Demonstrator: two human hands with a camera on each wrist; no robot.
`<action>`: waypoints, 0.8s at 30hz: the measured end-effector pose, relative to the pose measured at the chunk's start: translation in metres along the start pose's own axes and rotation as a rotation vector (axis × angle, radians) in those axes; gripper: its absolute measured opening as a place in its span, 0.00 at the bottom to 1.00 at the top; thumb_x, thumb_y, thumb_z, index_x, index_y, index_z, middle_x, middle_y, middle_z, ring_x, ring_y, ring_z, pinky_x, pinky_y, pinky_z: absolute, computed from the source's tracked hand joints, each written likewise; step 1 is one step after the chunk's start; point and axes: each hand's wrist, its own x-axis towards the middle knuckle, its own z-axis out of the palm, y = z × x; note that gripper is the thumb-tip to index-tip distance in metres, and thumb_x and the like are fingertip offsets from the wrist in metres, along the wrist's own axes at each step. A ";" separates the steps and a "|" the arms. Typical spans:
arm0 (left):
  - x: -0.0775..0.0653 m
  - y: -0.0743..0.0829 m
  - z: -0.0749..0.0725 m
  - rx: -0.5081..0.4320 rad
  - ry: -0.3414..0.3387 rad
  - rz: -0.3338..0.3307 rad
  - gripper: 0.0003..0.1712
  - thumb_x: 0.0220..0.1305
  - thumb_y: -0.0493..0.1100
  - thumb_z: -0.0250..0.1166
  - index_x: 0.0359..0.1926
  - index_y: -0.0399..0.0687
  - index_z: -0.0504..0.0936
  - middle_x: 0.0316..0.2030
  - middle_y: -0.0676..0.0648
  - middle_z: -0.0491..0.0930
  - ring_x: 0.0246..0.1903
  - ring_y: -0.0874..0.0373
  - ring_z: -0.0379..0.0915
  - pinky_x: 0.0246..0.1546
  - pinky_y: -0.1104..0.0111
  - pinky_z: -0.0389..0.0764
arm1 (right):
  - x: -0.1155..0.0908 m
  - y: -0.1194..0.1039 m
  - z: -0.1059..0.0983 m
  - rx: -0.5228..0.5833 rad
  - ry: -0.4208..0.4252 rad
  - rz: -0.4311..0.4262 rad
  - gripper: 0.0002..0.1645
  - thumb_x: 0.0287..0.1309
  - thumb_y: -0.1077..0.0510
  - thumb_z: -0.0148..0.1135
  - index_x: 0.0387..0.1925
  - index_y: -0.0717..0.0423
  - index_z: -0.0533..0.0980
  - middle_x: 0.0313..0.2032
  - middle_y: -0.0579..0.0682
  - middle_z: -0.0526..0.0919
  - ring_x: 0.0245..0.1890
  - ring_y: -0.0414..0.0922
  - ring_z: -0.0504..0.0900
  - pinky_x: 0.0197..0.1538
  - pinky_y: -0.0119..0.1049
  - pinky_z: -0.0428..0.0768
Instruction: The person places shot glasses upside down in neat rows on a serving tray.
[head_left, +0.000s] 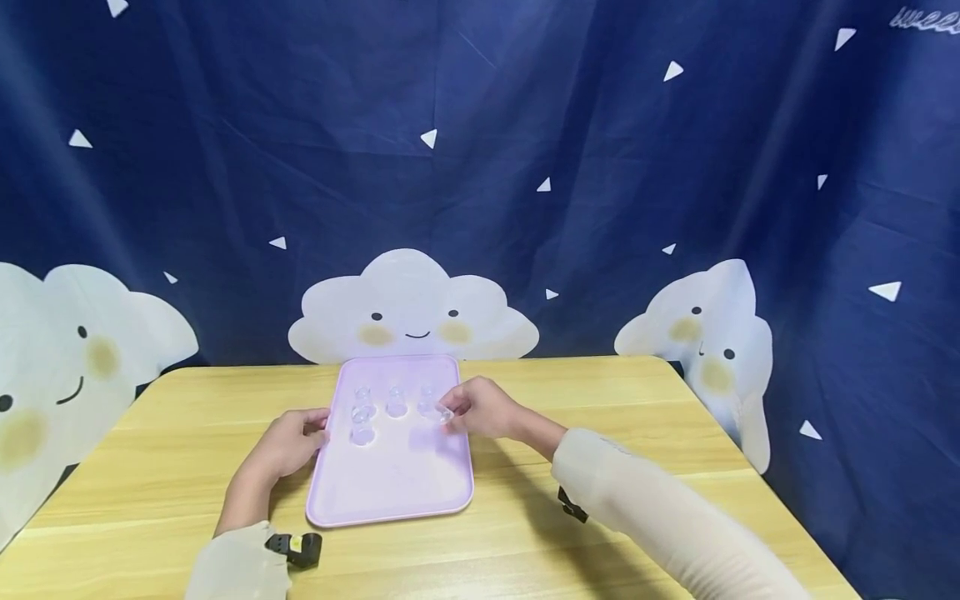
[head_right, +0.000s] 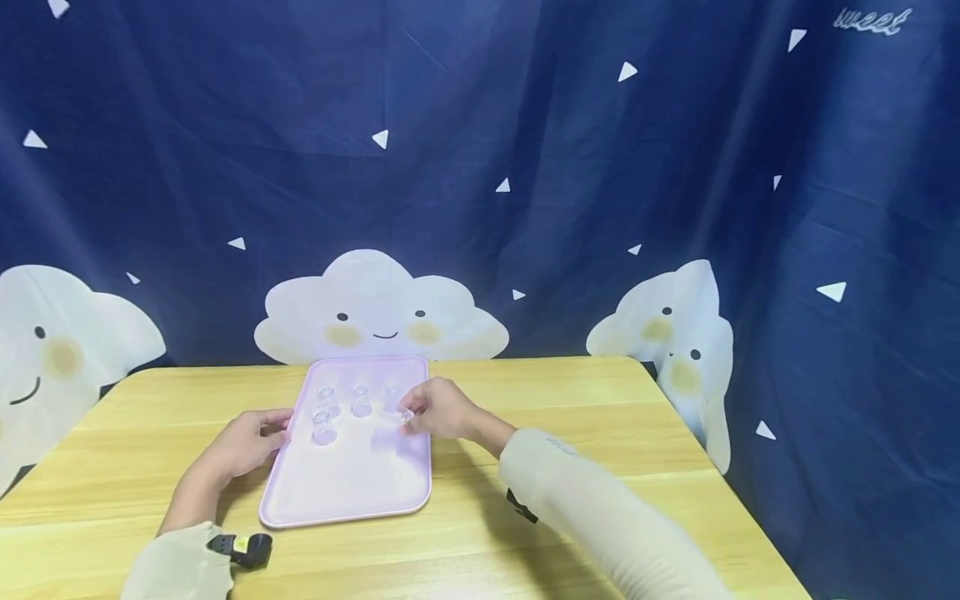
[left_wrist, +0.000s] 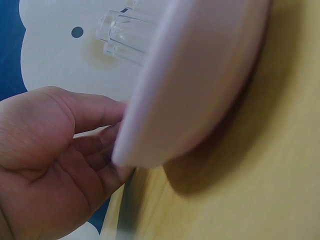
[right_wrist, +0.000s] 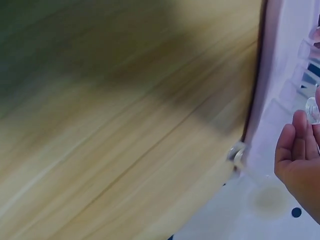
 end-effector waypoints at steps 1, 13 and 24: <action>0.000 0.000 0.000 0.000 0.000 -0.001 0.26 0.69 0.33 0.58 0.65 0.24 0.73 0.53 0.30 0.81 0.56 0.33 0.76 0.59 0.39 0.74 | 0.002 -0.002 0.001 -0.007 0.004 0.004 0.14 0.50 0.69 0.76 0.40 0.67 0.84 0.34 0.52 0.89 0.34 0.35 0.83 0.43 0.25 0.82; 0.000 0.002 -0.002 0.011 -0.005 0.005 0.25 0.70 0.34 0.59 0.65 0.25 0.73 0.53 0.31 0.82 0.56 0.33 0.76 0.59 0.40 0.74 | 0.019 -0.020 0.021 -0.013 0.074 0.041 0.17 0.50 0.66 0.79 0.39 0.61 0.78 0.32 0.47 0.84 0.32 0.36 0.80 0.41 0.26 0.82; 0.001 0.000 -0.001 -0.001 -0.006 -0.001 0.25 0.69 0.33 0.58 0.65 0.24 0.73 0.53 0.31 0.82 0.55 0.34 0.76 0.59 0.40 0.75 | 0.034 -0.028 0.034 -0.032 0.103 0.027 0.14 0.54 0.66 0.75 0.42 0.63 0.82 0.32 0.48 0.85 0.31 0.37 0.82 0.39 0.25 0.81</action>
